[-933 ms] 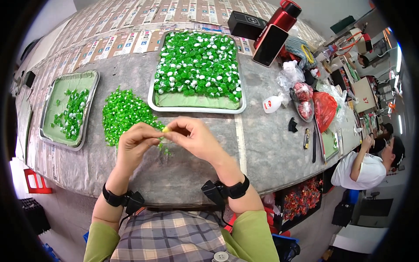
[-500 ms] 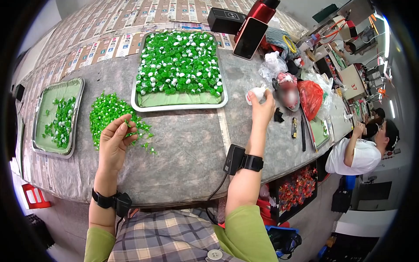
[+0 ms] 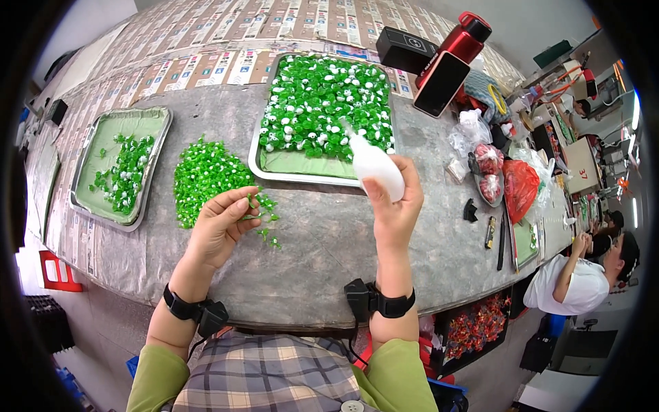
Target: The person assembles small green plastic components with white spherical pieces by hand, joining them with liquid glue from a bottle.
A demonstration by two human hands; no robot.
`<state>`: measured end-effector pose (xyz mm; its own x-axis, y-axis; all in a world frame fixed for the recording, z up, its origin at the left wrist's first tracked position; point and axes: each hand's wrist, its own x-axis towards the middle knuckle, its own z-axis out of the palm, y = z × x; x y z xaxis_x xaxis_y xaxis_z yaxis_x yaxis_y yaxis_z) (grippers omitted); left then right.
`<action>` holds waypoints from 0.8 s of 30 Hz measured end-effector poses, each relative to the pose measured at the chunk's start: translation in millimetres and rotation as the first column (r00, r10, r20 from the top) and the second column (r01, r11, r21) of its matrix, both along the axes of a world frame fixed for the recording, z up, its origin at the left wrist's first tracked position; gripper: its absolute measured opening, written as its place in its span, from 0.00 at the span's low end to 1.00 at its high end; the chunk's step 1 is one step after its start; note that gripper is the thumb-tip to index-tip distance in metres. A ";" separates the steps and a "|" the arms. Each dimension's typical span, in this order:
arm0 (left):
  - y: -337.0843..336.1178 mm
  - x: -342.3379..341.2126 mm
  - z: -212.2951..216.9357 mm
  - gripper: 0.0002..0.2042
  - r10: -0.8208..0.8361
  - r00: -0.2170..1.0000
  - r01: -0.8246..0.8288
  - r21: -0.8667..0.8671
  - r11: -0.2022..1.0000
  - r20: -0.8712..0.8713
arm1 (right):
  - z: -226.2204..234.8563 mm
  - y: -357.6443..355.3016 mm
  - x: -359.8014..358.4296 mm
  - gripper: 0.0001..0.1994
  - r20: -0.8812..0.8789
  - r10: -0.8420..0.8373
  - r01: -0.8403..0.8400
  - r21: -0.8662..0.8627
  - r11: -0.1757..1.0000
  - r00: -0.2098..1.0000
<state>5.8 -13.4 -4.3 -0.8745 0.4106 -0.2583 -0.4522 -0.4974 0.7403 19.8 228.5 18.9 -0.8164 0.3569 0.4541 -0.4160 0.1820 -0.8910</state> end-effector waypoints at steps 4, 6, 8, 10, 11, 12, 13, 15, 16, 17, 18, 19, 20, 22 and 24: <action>1.0 -0.2 -0.2 0.10 -0.043 0.998 0.042 0.020 0.999 0.036 | 12.2 -30.7 12.1 0.19 -0.043 0.031 -0.034 -0.071 0.997 0.999; 0.8 0.5 -2.4 0.09 -0.044 0.998 0.043 0.040 0.998 0.042 | 11.9 -36.2 14.5 0.19 -0.067 0.074 -0.077 -0.051 0.996 0.995; 1.3 1.0 -1.9 0.06 -0.048 0.996 0.044 0.059 0.997 0.079 | 10.2 -37.5 16.2 0.20 -0.088 0.117 -0.116 0.022 0.993 0.989; 1.3 1.3 -2.5 0.06 -0.058 0.996 0.054 0.066 0.996 0.068 | 7.8 -40.6 19.2 0.21 -0.104 0.104 -0.098 0.062 0.993 0.989; 1.4 1.3 -3.0 0.06 -0.066 0.996 0.061 0.074 0.995 0.057 | 6.9 -43.0 20.3 0.21 -0.118 0.094 -0.082 0.102 0.991 0.988; 1.5 1.3 -3.3 0.06 -0.069 0.996 0.064 0.074 0.995 0.058 | 8.1 -45.6 21.3 0.21 -0.110 0.102 -0.094 0.077 0.993 0.989; 1.7 1.3 -3.7 0.06 -0.063 0.996 0.059 0.068 0.996 0.058 | 8.6 -46.3 21.9 0.21 -0.109 0.099 -0.091 0.077 0.993 0.989; 2.0 1.3 -3.8 0.06 -0.059 0.997 0.056 0.062 0.996 0.058 | 9.1 -46.5 22.6 0.20 -0.092 0.102 -0.091 0.122 0.988 0.990; 2.2 1.3 -3.6 0.06 -0.058 0.996 0.055 0.054 0.997 0.063 | 9.2 -46.1 22.7 0.20 -0.092 0.101 -0.089 0.123 0.988 0.991; 2.4 1.4 -3.3 0.06 -0.056 0.996 0.053 0.045 0.998 0.068 | 9.3 -45.7 22.8 0.19 -0.085 0.104 -0.091 0.139 0.986 0.991; 2.6 1.4 -3.0 0.06 -0.058 0.996 0.055 0.046 0.997 0.069 | 9.2 -45.3 22.7 0.18 -0.078 0.107 -0.094 0.156 0.983 0.991; 2.7 1.5 -2.7 0.06 -0.057 0.996 0.054 0.042 0.998 0.070 | 9.2 -45.3 22.6 0.18 -0.077 0.106 -0.093 0.156 0.983 0.991; 2.9 1.6 -2.4 0.06 -0.055 0.996 0.053 0.038 0.998 0.070 | 9.4 -45.8 22.3 0.18 -0.078 0.111 -0.098 0.163 0.982 0.991; 2.9 1.8 -2.3 0.06 -0.055 0.996 0.053 0.036 0.998 0.071 | 9.7 -46.8 21.5 0.17 -0.080 0.117 -0.102 0.171 0.980 0.990; 2.9 1.8 -2.3 0.06 -0.055 0.996 0.052 0.035 0.998 0.072 | 9.9 -47.4 20.7 0.17 -0.096 0.130 -0.113 0.169 0.979 0.987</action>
